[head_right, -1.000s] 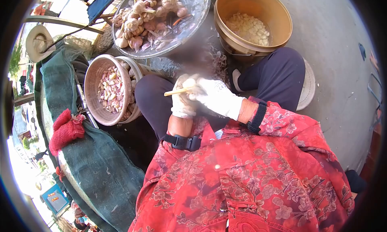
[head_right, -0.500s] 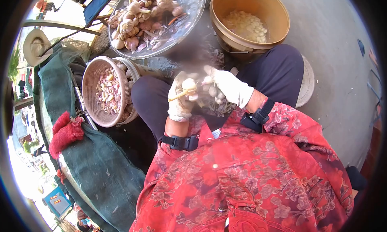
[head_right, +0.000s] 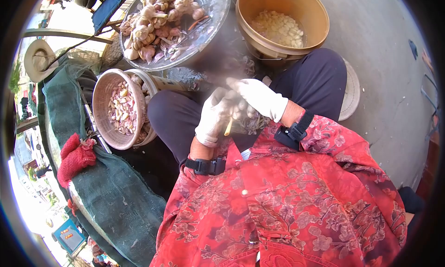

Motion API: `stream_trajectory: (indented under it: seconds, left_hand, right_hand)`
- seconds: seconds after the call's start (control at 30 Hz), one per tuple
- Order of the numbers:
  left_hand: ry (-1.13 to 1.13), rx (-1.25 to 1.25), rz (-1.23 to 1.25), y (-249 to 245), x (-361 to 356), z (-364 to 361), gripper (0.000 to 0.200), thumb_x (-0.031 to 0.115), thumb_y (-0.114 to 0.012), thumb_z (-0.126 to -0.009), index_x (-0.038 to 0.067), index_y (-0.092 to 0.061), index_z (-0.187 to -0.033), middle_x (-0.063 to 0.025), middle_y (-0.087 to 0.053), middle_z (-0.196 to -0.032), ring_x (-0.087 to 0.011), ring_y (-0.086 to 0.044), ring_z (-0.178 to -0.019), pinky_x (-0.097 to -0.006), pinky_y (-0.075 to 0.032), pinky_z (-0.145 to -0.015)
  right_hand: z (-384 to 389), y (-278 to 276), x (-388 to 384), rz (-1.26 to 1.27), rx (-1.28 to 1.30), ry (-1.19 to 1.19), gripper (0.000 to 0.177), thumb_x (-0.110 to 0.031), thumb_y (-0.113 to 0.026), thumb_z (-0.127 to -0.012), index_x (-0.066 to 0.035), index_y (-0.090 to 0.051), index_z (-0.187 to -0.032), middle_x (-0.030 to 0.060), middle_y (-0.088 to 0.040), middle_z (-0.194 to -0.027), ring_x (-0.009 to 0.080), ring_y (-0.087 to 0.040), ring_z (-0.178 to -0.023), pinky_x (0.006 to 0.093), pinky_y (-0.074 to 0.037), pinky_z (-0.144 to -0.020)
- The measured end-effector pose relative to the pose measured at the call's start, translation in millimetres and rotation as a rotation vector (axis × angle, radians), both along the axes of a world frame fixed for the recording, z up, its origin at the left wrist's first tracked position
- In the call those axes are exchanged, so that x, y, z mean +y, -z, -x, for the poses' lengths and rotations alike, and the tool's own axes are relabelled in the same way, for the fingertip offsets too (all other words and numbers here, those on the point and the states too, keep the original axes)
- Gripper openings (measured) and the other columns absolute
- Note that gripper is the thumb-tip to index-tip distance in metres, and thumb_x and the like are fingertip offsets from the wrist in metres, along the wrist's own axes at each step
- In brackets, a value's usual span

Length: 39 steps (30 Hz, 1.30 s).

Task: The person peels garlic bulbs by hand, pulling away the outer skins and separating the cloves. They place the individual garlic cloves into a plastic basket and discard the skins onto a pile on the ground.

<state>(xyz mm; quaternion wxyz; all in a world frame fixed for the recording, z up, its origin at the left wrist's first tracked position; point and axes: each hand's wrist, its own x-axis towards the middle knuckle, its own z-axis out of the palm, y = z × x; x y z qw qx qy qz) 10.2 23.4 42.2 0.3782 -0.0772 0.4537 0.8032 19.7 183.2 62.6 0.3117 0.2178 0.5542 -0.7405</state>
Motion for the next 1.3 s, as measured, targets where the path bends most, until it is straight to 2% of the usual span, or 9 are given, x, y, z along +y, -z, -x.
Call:
stream_trajectory:
  seconds: [0.27, 0.33, 0.53, 0.9, 1.0, 1.07, 1.13, 1.2, 1.3]
  left_hand:
    - [0.051, -0.066, -0.251, 41, -17, 4, 0.019, 0.018, -0.058, -0.092, 0.002, -0.054, -0.101, -0.0109, -0.061, -0.088, -0.0182, -0.06, -0.071, -0.0272, -0.051, -0.059]
    - [0.032, 0.02, -0.119, 40, -18, 4, 0.018, 0.018, -0.058, -0.092, 0.002, -0.055, -0.099, -0.0094, -0.061, -0.087, -0.0164, -0.06, -0.072, -0.0267, -0.051, -0.059]
    - [-0.093, 0.048, 0.026, 33, -18, 4, 0.02, 0.021, -0.056, -0.093, 0.002, -0.058, -0.102, -0.0065, -0.063, -0.089, -0.0127, -0.061, -0.074, -0.0246, -0.051, -0.06]
    - [-0.384, -0.088, -0.045, 51, -20, 9, 0.017, 0.02, -0.054, -0.095, 0.002, -0.055, -0.095, -0.0117, -0.065, -0.085, -0.0207, -0.066, -0.075, -0.0295, -0.055, -0.062]
    - [-0.269, 0.229, 0.13, 62, -20, 9, 0.022, 0.024, -0.052, -0.096, 0.002, -0.054, -0.097, -0.0136, -0.065, -0.084, -0.0212, -0.065, -0.071, -0.0304, -0.055, -0.059]
    - [-0.315, -0.233, -0.156, 52, -22, 13, 0.026, 0.028, -0.05, -0.097, 0.002, -0.053, -0.099, -0.0154, -0.065, -0.086, -0.0221, -0.064, -0.066, -0.0313, -0.054, -0.056]
    - [-0.335, -0.228, -0.131, 42, -18, 13, 0.026, 0.028, -0.051, -0.096, 0.002, -0.053, -0.099, -0.0158, -0.065, -0.086, -0.0221, -0.063, -0.064, -0.031, -0.054, -0.054]
    - [-0.355, -0.224, -0.109, 35, -16, 13, 0.027, 0.029, -0.051, -0.096, 0.003, -0.053, -0.098, -0.0162, -0.065, -0.086, -0.0221, -0.062, -0.063, -0.0308, -0.053, -0.053]
    - [-0.367, -0.199, -0.095, 30, -14, 14, 0.027, 0.029, -0.051, -0.096, 0.003, -0.054, -0.097, -0.0159, -0.065, -0.085, -0.0215, -0.062, -0.063, -0.0297, -0.053, -0.053]
  right_hand:
    - [-7, 33, 4, -0.106, 0.235, -0.13, 0.034, -0.032, -0.049, -0.097, -0.003, -0.059, -0.11, 0.0063, -0.065, -0.093, 0.0095, -0.058, -0.064, 0.023, -0.047, -0.049]
    - [-8, 43, 0, -0.36, 0.723, -0.157, 0.029, -0.026, -0.05, -0.097, -0.003, -0.058, -0.111, 0.0056, -0.063, -0.098, 0.0112, -0.058, -0.072, 0.026, -0.049, -0.06]
    - [-4, 17, 3, -0.1, 0.174, -0.134, 0.029, -0.023, -0.05, -0.097, -0.004, -0.052, -0.119, 0.0033, -0.061, -0.099, 0.0119, -0.056, -0.089, 0.0284, -0.048, -0.073]
    - [-4, 3, 11, -0.022, 0.418, -0.036, 0.029, 0.001, -0.048, -0.091, 0.001, -0.052, -0.12, 0.0033, -0.059, -0.103, 0.0091, -0.056, -0.095, 0.0252, -0.044, -0.089]
    - [-4, 0, 15, -0.046, 0.448, -0.025, 0.033, 0.005, -0.046, -0.089, 0.002, -0.051, -0.121, 0.0036, -0.058, -0.104, 0.0093, -0.055, -0.096, 0.0249, -0.043, -0.091]
    - [-1, -3, 21, -0.054, 0.463, 0.008, 0.032, 0.002, -0.05, -0.088, 0.001, -0.053, -0.119, 0.0034, -0.059, -0.105, 0.009, -0.055, -0.097, 0.0245, -0.044, -0.089]
    - [10, -5, 38, -0.083, 0.503, 0.06, 0.029, 0.001, -0.053, -0.088, 0.001, -0.056, -0.116, 0.0023, -0.06, -0.104, 0.0074, -0.055, -0.096, 0.0224, -0.045, -0.083]
    - [25, -25, 57, -0.48, 0.604, 0.207, 0.029, 0.0, -0.052, -0.087, -0.002, -0.056, -0.116, 0.0038, -0.061, -0.105, 0.008, -0.056, -0.095, 0.0206, -0.045, -0.08]
    - [50, -24, 90, -1.582, 1.079, 0.319, 0.029, -0.006, -0.058, -0.084, -0.005, -0.06, -0.113, 0.014, -0.063, -0.11, 0.0303, -0.056, -0.109, 0.0393, -0.043, -0.096]
